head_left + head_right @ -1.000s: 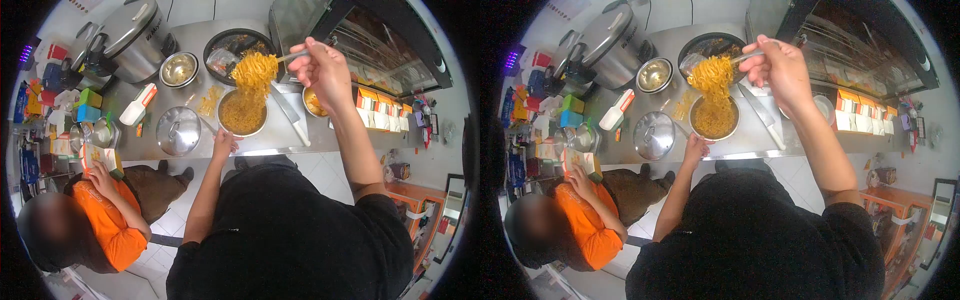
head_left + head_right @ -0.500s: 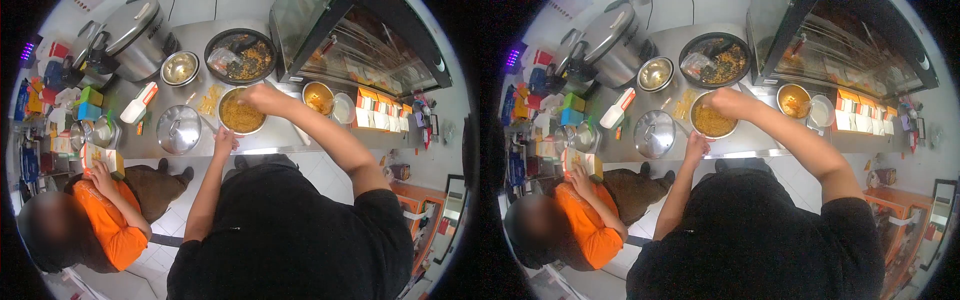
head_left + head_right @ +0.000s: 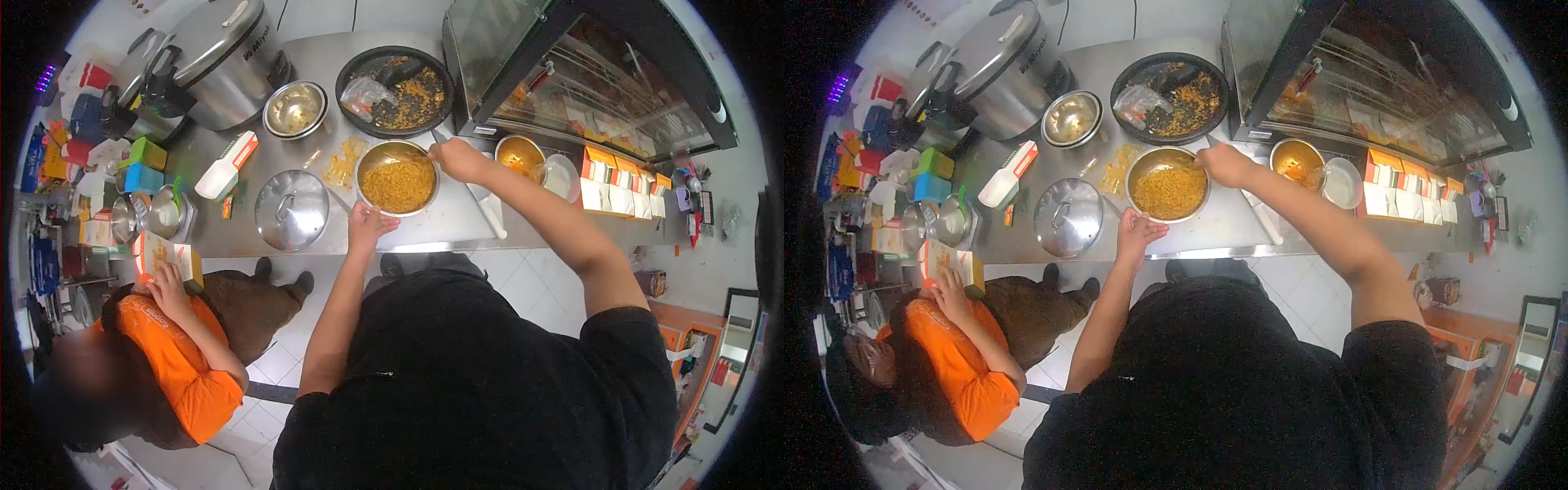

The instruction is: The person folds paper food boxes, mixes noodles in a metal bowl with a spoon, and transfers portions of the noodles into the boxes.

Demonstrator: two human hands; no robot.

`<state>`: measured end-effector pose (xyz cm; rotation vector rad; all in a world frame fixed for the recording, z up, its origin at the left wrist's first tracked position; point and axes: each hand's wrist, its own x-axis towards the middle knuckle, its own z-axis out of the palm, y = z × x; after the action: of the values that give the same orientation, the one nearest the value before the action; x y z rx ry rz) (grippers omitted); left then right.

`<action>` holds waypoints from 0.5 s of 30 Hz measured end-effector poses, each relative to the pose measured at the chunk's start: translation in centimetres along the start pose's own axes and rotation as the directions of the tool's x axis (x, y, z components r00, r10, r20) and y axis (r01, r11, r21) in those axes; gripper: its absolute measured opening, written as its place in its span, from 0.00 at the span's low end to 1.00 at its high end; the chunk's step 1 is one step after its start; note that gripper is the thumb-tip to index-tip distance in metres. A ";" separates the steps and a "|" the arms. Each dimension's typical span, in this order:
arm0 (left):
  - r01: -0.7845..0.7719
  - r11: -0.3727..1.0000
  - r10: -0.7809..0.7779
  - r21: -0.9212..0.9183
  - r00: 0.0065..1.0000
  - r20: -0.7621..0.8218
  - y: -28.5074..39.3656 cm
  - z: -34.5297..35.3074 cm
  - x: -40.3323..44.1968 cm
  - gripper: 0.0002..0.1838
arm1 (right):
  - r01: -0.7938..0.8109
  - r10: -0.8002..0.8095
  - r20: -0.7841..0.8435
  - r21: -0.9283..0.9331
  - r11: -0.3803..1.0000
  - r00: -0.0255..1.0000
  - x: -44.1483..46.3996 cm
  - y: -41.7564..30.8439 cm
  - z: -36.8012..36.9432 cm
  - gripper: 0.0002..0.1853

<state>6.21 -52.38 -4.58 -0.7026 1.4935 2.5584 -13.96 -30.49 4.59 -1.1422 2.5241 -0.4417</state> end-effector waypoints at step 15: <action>-0.017 1.000 0.017 0.016 1.000 0.008 0.3 2.5 -0.9 0.06 | -0.173 0.596 0.113 0.984 0.044 0.795 -2.4 -5.6 5.9 0.16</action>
<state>6.10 -50.29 -2.86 -0.6801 1.5217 2.5558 -6.31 -33.04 2.02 0.2486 1.7884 -1.8716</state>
